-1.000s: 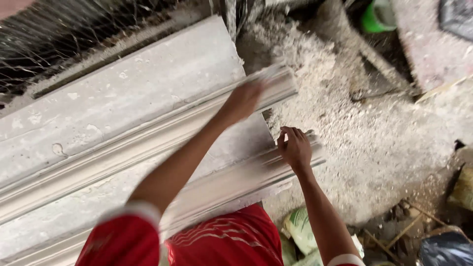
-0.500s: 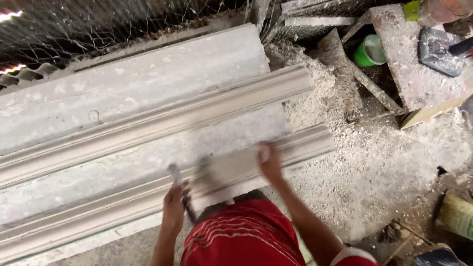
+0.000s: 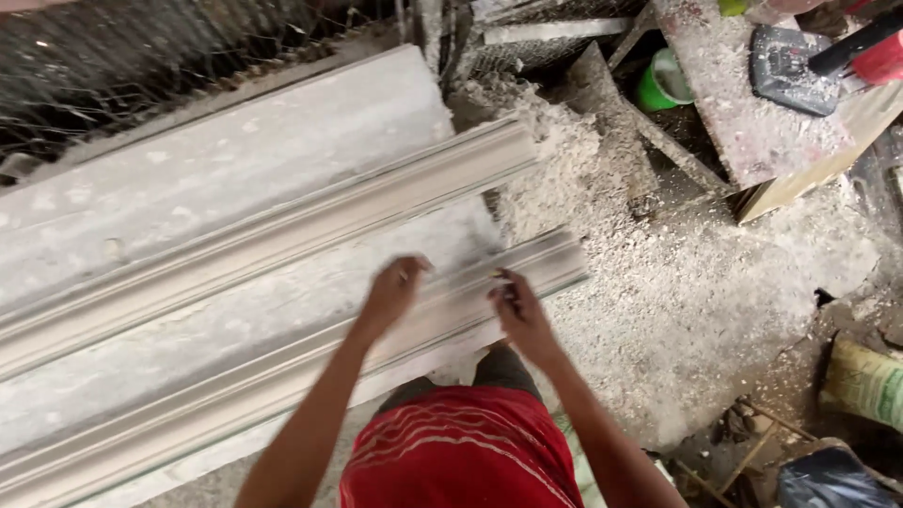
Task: Scraping excess plaster from decorative cornices using a putty knife to smooth the edges and surfaces.
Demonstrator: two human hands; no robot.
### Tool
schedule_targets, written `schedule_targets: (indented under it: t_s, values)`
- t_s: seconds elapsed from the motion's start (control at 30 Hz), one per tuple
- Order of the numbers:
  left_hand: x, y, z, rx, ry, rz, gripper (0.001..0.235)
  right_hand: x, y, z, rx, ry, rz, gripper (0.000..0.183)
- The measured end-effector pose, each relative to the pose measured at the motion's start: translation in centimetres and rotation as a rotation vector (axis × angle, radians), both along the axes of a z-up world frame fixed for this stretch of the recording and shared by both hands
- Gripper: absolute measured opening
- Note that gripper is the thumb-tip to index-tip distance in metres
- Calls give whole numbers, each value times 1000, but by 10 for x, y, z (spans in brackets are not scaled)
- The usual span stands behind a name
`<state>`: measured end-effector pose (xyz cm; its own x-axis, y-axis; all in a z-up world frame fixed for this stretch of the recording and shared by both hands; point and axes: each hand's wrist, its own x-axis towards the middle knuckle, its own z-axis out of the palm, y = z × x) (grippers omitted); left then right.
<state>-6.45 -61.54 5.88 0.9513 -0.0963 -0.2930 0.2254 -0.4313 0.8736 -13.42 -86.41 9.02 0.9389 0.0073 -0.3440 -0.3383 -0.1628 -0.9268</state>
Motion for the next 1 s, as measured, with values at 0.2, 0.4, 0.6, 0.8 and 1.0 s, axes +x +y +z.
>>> schedule_targets:
  t_s: [0.2,0.4,0.6,0.8,1.0]
  values:
    - [146,-49,-41,648,-528,345,37,27,-183,-28,-201,65,-48,40]
    - [173,-85,-112,965,-510,477,45,82,-254,-30,-449,93,-26,37]
    - [176,-78,-122,1038,-500,443,47,190,-199,-97,-479,-209,92,25]
    - [175,-76,-128,1061,-534,449,45,162,-243,-72,-542,-65,128,29]
    - [176,-86,-106,947,-475,481,49,216,-198,-102,-456,-339,276,35]
